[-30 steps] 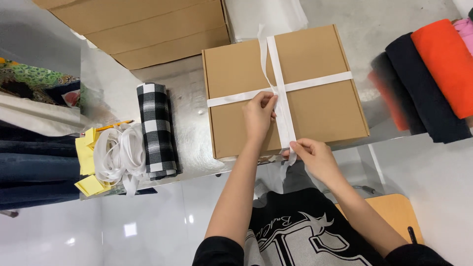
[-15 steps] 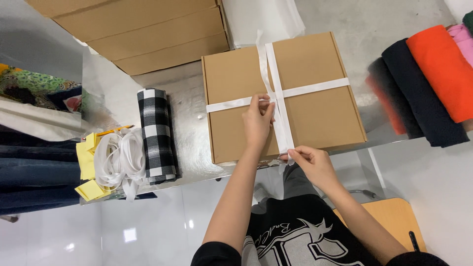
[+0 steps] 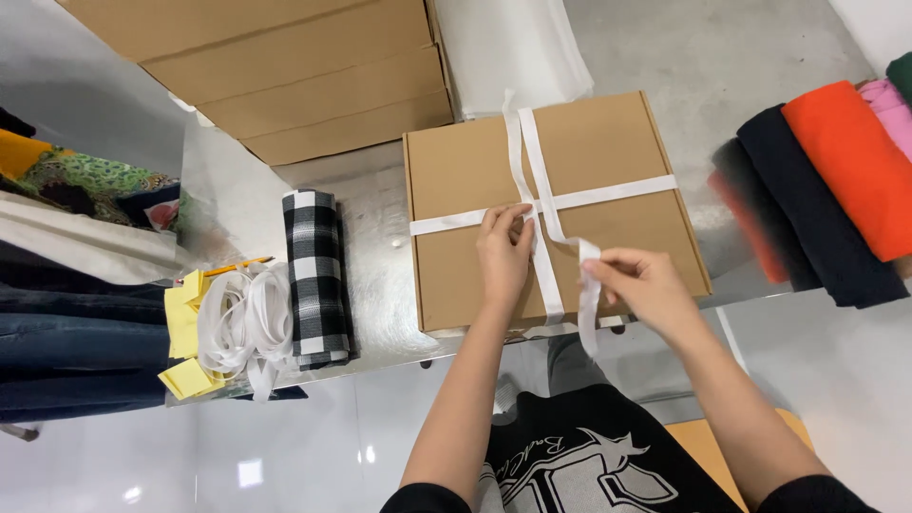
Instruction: The person places a folded dark garment wrapped in plastic into a cardboard box, closes the box, and then ties a white ribbon around it. The person wraps the ribbon around the box multiple times and ties a knot on top to secure the package.
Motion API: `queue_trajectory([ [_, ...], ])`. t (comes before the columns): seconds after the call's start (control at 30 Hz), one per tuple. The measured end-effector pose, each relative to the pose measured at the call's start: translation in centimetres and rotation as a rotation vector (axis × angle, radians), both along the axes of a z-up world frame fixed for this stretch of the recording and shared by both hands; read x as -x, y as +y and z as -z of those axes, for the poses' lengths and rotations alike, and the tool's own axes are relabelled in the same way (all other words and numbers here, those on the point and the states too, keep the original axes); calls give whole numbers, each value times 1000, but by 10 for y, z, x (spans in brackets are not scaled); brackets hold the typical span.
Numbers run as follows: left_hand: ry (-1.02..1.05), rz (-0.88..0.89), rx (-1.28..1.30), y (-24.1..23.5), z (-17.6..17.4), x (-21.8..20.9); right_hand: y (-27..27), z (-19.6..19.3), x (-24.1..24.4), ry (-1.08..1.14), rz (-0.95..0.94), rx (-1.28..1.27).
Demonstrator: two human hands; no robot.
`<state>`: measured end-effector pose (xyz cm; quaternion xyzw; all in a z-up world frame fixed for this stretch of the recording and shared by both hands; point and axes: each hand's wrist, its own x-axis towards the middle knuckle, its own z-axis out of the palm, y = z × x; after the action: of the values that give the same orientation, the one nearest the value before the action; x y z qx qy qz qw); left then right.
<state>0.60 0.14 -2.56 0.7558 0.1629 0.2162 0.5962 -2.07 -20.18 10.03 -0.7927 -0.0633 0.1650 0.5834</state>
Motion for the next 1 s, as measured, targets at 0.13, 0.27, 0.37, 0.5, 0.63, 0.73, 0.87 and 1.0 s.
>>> queue_trajectory([
  [0.13, -18, -22, -31, -1, 5, -1, 12, -19, -43, -38, 59, -65],
  [0.27, -14, -60, -108, -2, -7, 5, 26, -26, -95, -66, 67, -215],
  [0.37, 3, -64, -106, -3, -15, 8, 42, -51, -123, -80, 27, -190],
  [0.5, 53, -44, -67, -4, -28, 13, 68, -73, -146, -59, -47, -142],
  [0.63, 52, -49, -47, -4, -33, 15, 91, -55, -170, -56, -118, -87],
  [0.73, 36, -78, -69, -3, -31, 14, 109, -29, -190, 8, -173, -9],
  [0.87, 37, -107, -39, -5, -35, 16, 123, -14, -199, -7, -225, 276],
  [1.0, 46, -118, -27, -6, -41, 18, 118, -6, -181, -232, -342, 665],
])
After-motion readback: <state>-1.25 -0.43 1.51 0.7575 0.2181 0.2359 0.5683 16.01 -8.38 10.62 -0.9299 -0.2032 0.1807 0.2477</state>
